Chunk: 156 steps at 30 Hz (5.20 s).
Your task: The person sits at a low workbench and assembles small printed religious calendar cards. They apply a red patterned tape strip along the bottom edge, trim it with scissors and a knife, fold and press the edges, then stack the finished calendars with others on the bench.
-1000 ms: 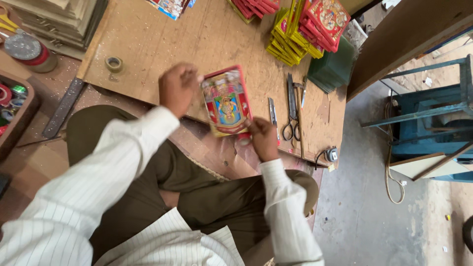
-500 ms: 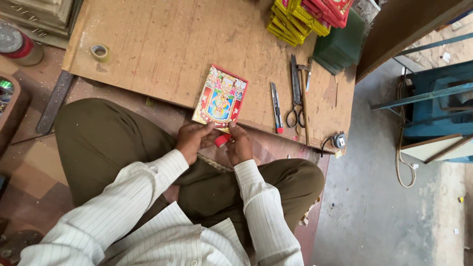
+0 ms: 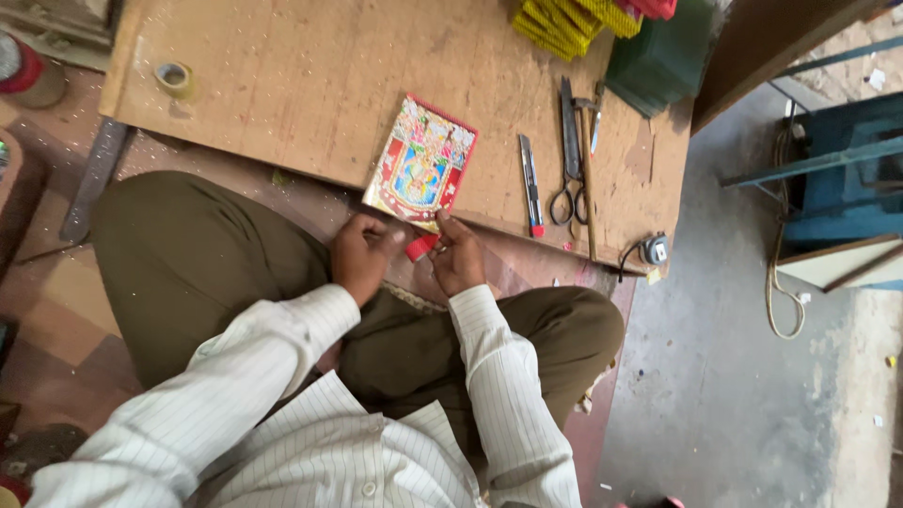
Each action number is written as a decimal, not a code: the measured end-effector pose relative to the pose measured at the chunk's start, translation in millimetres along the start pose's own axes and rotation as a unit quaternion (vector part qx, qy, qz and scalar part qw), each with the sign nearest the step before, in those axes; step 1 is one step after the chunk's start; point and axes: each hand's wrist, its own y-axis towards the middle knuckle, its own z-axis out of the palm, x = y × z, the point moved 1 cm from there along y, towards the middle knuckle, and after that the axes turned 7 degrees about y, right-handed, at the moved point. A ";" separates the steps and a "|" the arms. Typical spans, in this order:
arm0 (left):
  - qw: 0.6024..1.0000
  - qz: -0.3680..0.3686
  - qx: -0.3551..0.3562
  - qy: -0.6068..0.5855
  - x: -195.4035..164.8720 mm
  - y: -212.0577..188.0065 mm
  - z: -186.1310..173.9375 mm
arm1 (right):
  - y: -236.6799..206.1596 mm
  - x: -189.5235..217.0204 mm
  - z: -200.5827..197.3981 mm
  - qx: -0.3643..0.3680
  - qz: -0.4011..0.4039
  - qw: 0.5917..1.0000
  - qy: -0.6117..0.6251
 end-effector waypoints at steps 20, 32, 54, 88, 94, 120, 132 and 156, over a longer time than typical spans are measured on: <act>0.883 0.348 0.081 0.303 -37.7 -29.8 9.6 | -3.9 2.1 3.6 0.035 -0.058 0.998 0.020; 0.891 0.212 0.136 0.379 -55.6 28.4 -83.3 | -3.0 -2.9 -0.9 0.014 -0.075 0.996 -0.046; 0.979 0.106 0.107 0.137 -25.0 39.5 -61.7 | -42.9 -22.9 -33.6 -0.065 -0.345 0.902 -0.253; 0.980 0.093 0.105 0.137 -35.5 54.9 -50.1 | -36.2 2.4 -25.6 -0.081 -0.310 0.927 -0.194; 0.979 0.092 0.107 0.150 -30.4 54.5 -45.9 | -35.7 5.5 -20.5 -0.091 -0.299 0.940 -0.141; 0.987 -0.087 0.134 0.025 30.0 148.0 -14.1 | 41.5 -42.0 107.9 -0.140 -0.185 0.972 0.026; 0.983 -0.096 0.132 -0.083 10.3 143.8 59.1 | 76.2 16.7 63.2 -0.083 -0.205 0.965 0.138; 0.902 0.290 0.172 0.271 -180.9 185.0 3.7 | 36.4 220.5 148.2 0.266 -0.333 0.461 -0.779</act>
